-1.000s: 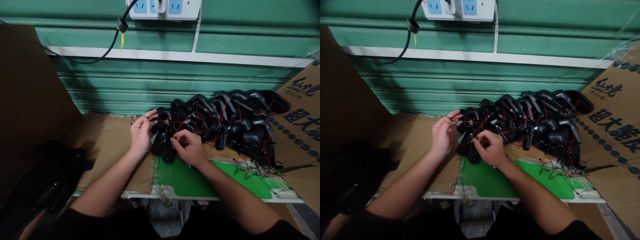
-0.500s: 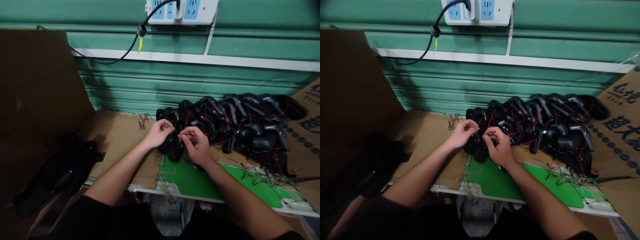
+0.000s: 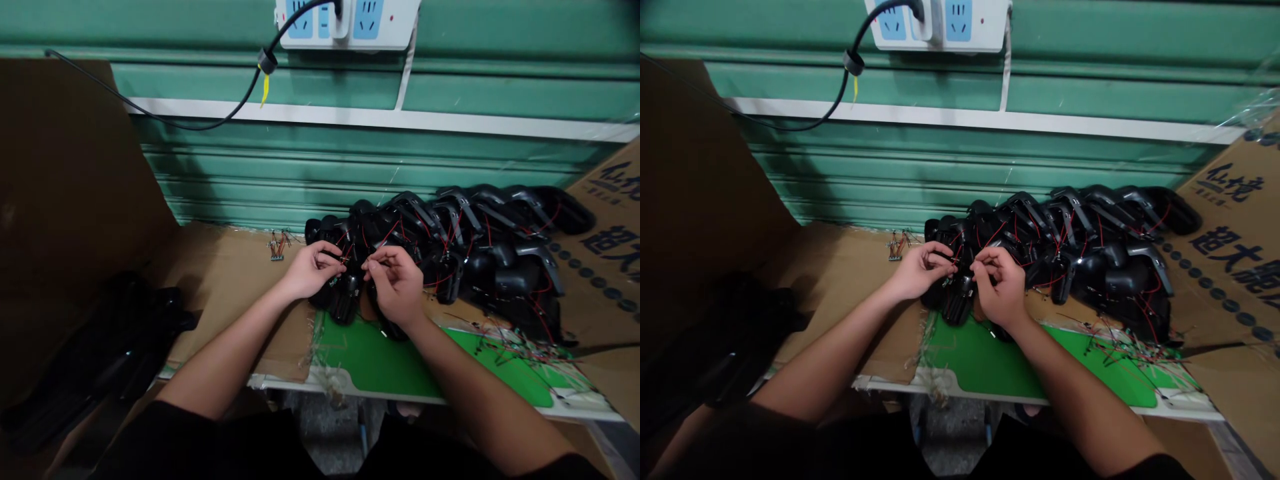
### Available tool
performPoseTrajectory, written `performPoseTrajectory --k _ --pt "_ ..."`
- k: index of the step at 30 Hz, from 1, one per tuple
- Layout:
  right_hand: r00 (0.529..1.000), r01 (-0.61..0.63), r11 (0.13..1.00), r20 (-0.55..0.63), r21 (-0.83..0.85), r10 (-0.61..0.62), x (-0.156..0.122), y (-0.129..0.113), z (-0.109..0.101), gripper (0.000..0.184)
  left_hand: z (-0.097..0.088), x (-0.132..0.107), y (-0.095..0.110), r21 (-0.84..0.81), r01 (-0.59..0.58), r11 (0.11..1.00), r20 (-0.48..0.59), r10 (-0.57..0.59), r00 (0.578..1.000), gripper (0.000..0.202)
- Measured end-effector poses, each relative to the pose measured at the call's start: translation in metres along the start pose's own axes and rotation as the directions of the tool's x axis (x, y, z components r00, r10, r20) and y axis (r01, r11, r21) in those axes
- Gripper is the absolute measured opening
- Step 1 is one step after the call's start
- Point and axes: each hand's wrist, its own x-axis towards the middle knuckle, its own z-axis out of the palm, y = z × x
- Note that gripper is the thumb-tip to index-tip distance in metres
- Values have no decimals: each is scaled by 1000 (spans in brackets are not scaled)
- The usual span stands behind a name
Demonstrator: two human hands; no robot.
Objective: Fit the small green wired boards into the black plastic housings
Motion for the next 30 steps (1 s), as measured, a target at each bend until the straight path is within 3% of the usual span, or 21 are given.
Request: performPoseTrajectory --k 7,17,22,30 --pt "996 68 966 77 -248 -50 -1 3 0 8 5 -5 11 -237 1 972 31 7 999 74" --pt "992 -21 948 114 -319 61 0 6 0 29 9 -1 8 -217 -15 976 -88 -4 996 65" --pt "997 44 912 76 -407 -14 1 6 1 17 16 -6 6 -183 -36 982 -59 26 998 58" --pt "997 73 901 28 -428 -67 1 2 1 20 23 -11 3 -193 -20 981 -12 18 1000 60"
